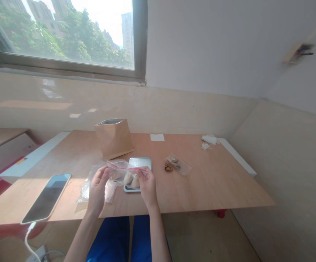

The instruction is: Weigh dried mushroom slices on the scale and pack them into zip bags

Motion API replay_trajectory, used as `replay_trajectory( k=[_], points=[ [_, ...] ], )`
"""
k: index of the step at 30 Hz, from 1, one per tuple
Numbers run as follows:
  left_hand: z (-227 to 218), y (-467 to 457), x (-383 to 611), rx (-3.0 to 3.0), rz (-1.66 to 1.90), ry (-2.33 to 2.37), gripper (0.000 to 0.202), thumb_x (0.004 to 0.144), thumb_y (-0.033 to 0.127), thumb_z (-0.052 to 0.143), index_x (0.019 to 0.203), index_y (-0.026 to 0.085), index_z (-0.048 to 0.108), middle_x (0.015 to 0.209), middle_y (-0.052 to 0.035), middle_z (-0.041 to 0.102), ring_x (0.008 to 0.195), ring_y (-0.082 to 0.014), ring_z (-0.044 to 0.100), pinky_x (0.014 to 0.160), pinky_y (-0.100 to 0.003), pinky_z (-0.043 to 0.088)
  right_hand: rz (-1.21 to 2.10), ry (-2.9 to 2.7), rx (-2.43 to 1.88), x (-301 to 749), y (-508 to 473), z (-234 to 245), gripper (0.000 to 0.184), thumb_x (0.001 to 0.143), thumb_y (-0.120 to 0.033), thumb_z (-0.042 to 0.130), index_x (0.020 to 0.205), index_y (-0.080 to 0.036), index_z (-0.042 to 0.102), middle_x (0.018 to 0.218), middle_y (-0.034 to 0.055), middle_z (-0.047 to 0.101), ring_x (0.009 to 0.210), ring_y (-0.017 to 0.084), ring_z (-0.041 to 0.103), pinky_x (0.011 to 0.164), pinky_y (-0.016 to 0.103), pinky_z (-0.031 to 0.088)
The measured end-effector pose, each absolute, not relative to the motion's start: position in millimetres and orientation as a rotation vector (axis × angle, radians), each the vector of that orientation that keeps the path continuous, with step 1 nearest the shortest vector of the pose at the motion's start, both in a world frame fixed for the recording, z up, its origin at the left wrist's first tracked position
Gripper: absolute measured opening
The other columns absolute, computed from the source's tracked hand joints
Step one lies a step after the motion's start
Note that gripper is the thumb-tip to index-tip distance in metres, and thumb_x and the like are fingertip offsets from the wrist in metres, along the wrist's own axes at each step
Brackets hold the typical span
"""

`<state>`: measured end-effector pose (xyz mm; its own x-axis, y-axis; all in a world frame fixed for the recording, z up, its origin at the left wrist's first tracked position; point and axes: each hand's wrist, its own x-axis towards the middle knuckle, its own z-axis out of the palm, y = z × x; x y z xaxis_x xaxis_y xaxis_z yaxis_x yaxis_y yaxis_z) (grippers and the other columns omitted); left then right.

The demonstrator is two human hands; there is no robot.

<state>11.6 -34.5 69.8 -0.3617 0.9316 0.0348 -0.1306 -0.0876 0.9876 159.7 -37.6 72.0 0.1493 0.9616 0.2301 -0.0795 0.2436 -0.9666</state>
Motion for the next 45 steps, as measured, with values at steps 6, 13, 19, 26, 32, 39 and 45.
replay_trajectory(
  k=[6,13,19,26,32,39,45],
  points=[
    [74,-41,21,0.823,1.638,1.233,0.031,0.072,0.045,0.063,0.083,0.017,0.057,0.075,0.0001,0.061,0.075,-0.0131,0.06,0.072,-0.024,0.048,0.809,-0.981,-1.107,155,-41,80,0.034,0.085,-0.046,0.049,0.08,-0.016,0.063,0.066,0.0043,0.069,0.063,0.017,0.064,0.071,0.029,0.049],
    [84,-48,31,0.777,1.752,1.283,0.029,0.074,0.046,0.061,0.082,0.019,0.053,0.06,0.0059,0.048,0.048,-0.0057,0.046,0.044,-0.014,0.04,0.641,-0.982,-1.153,150,-45,82,0.041,0.089,-0.048,0.038,0.079,-0.017,0.063,0.054,-0.0011,0.062,0.06,0.014,0.061,0.077,0.027,0.046],
    [85,-50,27,0.799,1.734,1.394,0.035,0.071,0.052,0.061,0.084,0.019,0.054,0.059,0.006,0.048,0.039,-0.0043,0.039,0.033,-0.013,0.031,0.719,-1.104,-1.182,161,-46,84,0.044,0.09,-0.049,0.036,0.078,-0.018,0.064,0.058,0.0003,0.065,0.062,0.015,0.061,0.072,0.025,0.045],
    [85,-53,23,0.875,1.683,1.474,0.034,0.072,0.052,0.06,0.082,0.018,0.059,0.061,0.0031,0.055,0.046,-0.0081,0.049,0.037,-0.016,0.037,0.762,-1.144,-1.189,176,-47,80,0.038,0.087,-0.05,0.042,0.069,-0.019,0.055,0.068,0.0037,0.069,0.061,0.016,0.059,0.061,0.024,0.043],
    [86,-52,20,0.95,1.734,1.386,0.026,0.076,0.044,0.058,0.077,0.018,0.059,0.071,-0.0004,0.064,0.052,-0.0117,0.059,0.053,-0.023,0.049,0.649,-1.072,-1.223,178,-48,81,0.043,0.089,-0.05,0.039,0.064,-0.019,0.057,0.064,0.0036,0.068,0.066,0.017,0.061,0.072,0.026,0.044],
    [86,-53,21,0.861,1.814,1.386,0.025,0.073,0.042,0.061,0.075,0.017,0.059,0.063,0.0002,0.064,0.06,-0.0147,0.063,0.057,-0.025,0.051,0.568,-1.05,-1.244,174,-51,83,0.049,0.088,-0.053,0.038,0.059,-0.018,0.057,0.058,0.0027,0.064,0.053,0.013,0.055,0.058,0.023,0.042],
    [86,-53,27,0.802,1.908,1.397,0.025,0.071,0.042,0.063,0.074,0.017,0.058,0.063,0.0013,0.063,0.058,-0.0135,0.062,0.058,-0.026,0.052,0.557,-1.028,-1.269,173,-54,84,0.046,0.088,-0.051,0.041,0.058,-0.018,0.054,0.056,0.0015,0.063,0.044,0.011,0.047,0.048,0.022,0.037]
  ],
)
